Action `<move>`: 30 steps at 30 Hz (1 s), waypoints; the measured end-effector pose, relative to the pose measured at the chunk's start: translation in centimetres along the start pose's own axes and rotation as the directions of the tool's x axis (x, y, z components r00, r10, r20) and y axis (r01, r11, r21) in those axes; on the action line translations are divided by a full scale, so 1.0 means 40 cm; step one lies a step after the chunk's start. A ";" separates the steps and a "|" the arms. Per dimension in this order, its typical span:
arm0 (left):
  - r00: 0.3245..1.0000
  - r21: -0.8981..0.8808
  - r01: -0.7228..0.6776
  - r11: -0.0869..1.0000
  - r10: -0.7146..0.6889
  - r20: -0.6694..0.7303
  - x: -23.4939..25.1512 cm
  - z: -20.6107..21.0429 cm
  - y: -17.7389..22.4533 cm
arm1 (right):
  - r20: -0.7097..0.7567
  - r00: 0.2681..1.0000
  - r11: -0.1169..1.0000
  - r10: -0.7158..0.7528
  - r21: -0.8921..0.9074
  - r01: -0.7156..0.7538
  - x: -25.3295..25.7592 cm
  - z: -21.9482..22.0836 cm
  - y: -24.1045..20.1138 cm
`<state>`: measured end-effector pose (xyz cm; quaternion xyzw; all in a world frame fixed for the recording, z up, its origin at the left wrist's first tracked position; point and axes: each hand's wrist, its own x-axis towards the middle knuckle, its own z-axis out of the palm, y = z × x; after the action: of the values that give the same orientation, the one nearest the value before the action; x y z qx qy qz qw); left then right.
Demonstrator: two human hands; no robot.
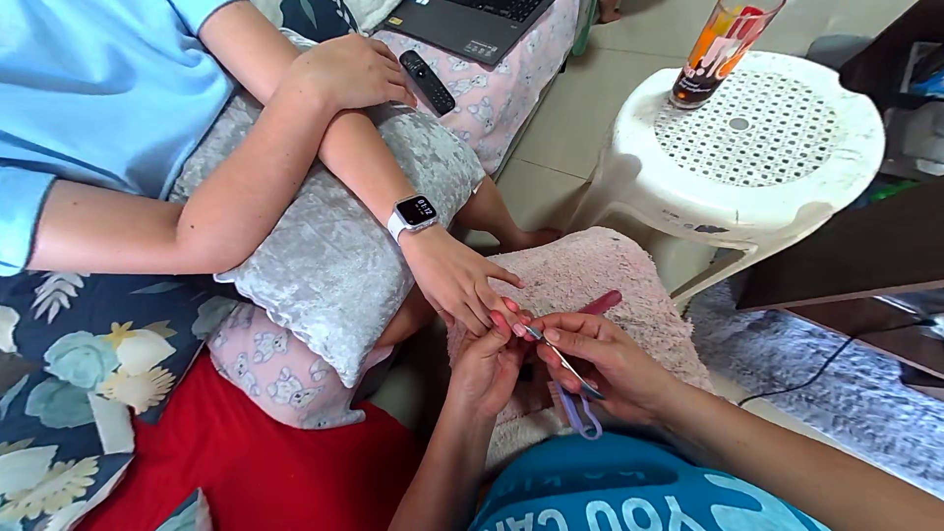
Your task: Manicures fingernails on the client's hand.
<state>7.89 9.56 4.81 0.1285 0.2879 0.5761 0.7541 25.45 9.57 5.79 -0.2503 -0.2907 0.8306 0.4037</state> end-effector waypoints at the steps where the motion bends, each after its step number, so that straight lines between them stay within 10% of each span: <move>1: 1.000 0.002 -0.001 1.000 0.001 0.003 0.000 0.000 0.000 | -0.008 1.000 1.000 0.007 -0.008 -0.007 0.000 0.002 -0.004; 8: 0.998 -0.029 -0.001 1.000 0.003 0.057 -0.002 -0.004 -0.001 | 0.137 0.991 0.860 -0.006 -0.505 0.075 0.006 -0.039 -0.094; 12: 0.991 -0.059 0.040 0.997 -0.032 0.132 -0.003 -0.010 -0.002 | 0.302 0.949 0.056 -0.089 -0.950 0.307 0.010 -0.083 -0.179; 16: 0.973 -0.027 0.019 0.999 -0.012 0.228 -0.001 -0.011 -0.005 | 0.531 0.836 -0.499 -0.141 -0.767 0.403 0.061 -0.122 -0.134; 20: 0.988 0.123 -0.022 0.992 0.003 0.154 -0.003 -0.011 0.006 | 0.681 0.730 -0.581 -0.049 -0.614 0.534 0.114 -0.188 -0.070; 30: 0.998 0.435 -0.021 0.900 0.044 -0.043 -0.036 -0.002 0.063 | 0.646 0.757 -0.591 -0.096 -0.649 0.479 0.072 -0.148 -0.073</move>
<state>5.59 8.96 6.49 0.2832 0.4260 0.5131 0.6892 29.25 15.05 3.09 -0.2526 -0.9447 0.0181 0.2084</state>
